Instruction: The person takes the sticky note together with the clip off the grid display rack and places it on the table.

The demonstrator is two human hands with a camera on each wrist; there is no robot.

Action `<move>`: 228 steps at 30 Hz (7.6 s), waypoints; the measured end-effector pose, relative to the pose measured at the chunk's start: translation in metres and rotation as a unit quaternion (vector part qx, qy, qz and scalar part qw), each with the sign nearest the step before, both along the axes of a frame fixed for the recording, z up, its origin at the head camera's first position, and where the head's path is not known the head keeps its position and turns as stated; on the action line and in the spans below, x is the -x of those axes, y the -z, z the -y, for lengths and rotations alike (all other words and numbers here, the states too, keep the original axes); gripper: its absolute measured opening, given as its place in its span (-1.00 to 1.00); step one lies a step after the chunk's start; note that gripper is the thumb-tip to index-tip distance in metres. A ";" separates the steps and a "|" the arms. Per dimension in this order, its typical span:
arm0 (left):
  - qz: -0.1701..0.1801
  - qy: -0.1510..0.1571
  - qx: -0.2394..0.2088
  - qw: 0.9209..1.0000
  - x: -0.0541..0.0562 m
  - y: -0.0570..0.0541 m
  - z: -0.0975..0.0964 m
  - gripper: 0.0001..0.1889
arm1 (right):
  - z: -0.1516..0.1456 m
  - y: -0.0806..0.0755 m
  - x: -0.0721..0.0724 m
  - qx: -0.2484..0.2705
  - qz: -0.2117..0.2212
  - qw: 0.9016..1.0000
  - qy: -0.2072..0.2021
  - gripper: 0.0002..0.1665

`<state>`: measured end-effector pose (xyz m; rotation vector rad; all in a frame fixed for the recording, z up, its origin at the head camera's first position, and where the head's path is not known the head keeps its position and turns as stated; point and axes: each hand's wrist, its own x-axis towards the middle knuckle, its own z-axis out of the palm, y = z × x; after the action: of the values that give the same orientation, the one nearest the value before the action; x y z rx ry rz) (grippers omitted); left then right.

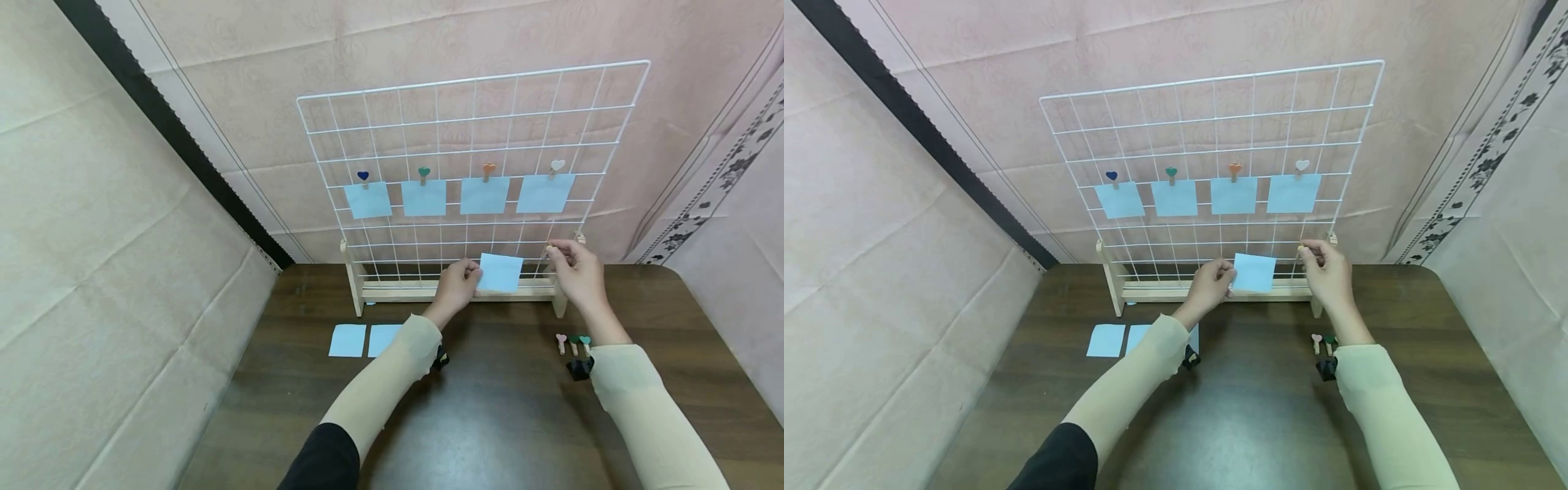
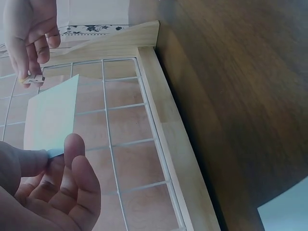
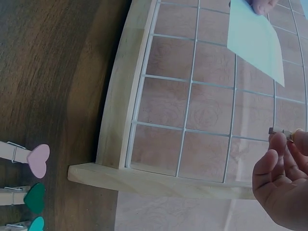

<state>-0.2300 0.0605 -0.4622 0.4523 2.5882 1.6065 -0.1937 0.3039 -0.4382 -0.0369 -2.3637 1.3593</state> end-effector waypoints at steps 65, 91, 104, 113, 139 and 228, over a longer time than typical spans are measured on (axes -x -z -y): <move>0.077 -0.014 -0.010 0.997 -0.046 0.048 0.062 -0.82 | -0.043 0.069 -0.045 0.022 0.075 0.997 0.018 -0.58; 0.077 -0.032 0.035 0.996 -0.051 0.066 0.066 -0.77 | -0.084 0.091 -0.069 -0.006 0.146 0.989 0.001 -0.59; 0.100 -0.037 0.040 0.993 -0.054 0.076 0.064 -0.65 | -0.100 0.094 -0.068 -0.017 0.247 0.968 -0.040 -0.55; 0.068 0.003 0.096 0.993 -0.051 0.079 0.064 -0.69 | -0.106 0.094 -0.066 -0.021 0.276 0.959 -0.058 -0.53; 0.015 0.059 0.187 0.980 -0.046 0.079 0.059 -0.53 | -0.111 0.096 -0.066 -0.022 0.313 0.946 -0.074 -0.58; -0.051 -0.118 0.009 0.992 -0.043 0.040 0.169 -0.81 | 0.091 0.068 -0.029 -0.018 -0.007 0.997 -0.068 -0.80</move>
<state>-0.1870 -0.1090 -0.5020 0.2396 2.8236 1.6651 -0.1646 0.2129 -0.5063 0.1462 -2.4167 1.3726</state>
